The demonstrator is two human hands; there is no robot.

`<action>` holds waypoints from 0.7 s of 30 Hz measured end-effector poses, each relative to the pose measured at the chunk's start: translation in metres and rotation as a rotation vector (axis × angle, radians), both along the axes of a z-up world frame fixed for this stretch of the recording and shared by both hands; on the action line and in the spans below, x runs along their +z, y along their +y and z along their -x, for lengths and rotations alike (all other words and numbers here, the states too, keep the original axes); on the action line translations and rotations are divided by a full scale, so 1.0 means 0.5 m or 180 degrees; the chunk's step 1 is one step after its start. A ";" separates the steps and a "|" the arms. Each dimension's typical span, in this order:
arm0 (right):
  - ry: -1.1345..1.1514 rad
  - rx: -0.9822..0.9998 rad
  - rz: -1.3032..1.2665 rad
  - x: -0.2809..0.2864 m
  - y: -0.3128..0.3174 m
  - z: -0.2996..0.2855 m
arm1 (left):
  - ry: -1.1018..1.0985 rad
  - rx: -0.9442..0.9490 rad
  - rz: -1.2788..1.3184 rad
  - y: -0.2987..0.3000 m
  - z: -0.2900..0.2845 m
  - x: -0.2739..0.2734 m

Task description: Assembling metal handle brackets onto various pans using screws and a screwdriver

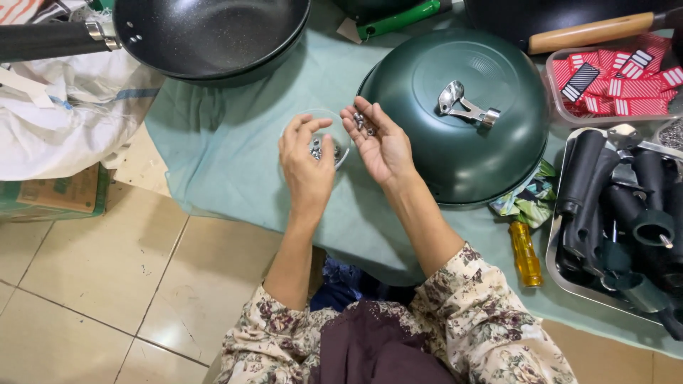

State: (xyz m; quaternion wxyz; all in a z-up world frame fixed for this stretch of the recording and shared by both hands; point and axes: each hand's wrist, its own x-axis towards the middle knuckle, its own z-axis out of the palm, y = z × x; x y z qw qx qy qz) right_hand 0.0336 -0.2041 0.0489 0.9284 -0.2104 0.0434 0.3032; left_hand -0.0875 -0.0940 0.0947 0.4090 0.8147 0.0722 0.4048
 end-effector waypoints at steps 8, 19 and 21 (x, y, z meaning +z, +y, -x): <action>-0.0100 0.0114 0.0219 0.009 0.006 0.018 | 0.1090 0.0870 0.0415 0.140 0.060 -0.132; -0.0176 0.0219 0.0280 0.041 -0.007 0.033 | 0.0761 0.2464 -0.0409 0.458 0.092 -0.260; -0.0205 0.0206 0.0277 0.039 -0.008 0.032 | 0.0765 0.2734 -0.0513 0.483 0.110 -0.256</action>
